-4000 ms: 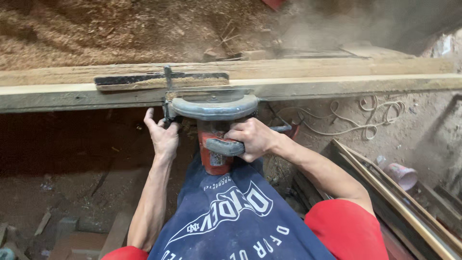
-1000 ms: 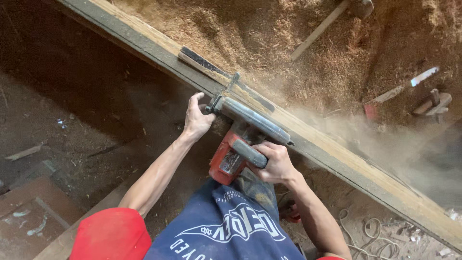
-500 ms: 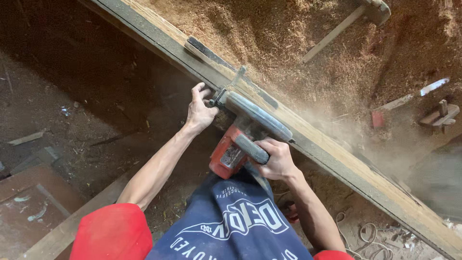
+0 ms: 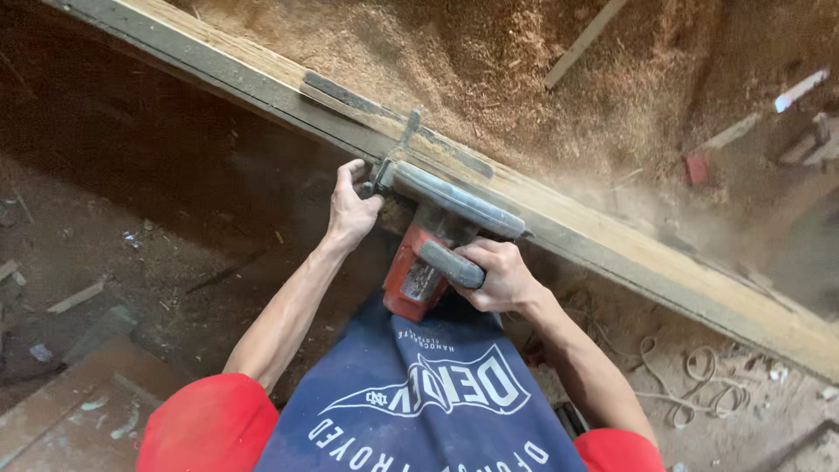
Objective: The person uses a circular saw to cut a long wooden plank resting on a workbench. They guide the saw along the wood's length, generating sawdust, and then lift the cut piece to inspect the edge.
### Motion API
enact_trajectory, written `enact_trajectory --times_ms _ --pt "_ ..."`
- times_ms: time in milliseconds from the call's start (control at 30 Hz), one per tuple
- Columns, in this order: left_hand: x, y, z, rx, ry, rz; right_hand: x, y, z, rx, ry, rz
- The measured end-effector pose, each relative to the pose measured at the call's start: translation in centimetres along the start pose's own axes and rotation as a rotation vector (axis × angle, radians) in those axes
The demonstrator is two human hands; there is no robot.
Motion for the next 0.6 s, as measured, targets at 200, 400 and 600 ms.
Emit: enact_trajectory --times_ms 200,400,600 --pt "-0.9 -0.1 1.2 0.041 0.038 0.239 0.0 -0.9 -0.7 0.009 -0.004 -0.001" --pt "-1.5 -0.5 3.0 0.07 0.064 0.225 0.1 -2.2 -1.5 0.011 -0.021 0.025" --pt "0.7 -2.0 4.6 0.087 0.101 0.174 0.5 -3.8 -2.3 -0.001 -0.057 0.026"
Point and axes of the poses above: each hand's wrist, its own y-axis away from the middle knuckle, its own z-axis out of the back of the hand, x = y × z, the point moved 1 cm from there along -y, towards the middle knuckle, and after that the axes turned 7 degrees about x, right-handed, at the moved point
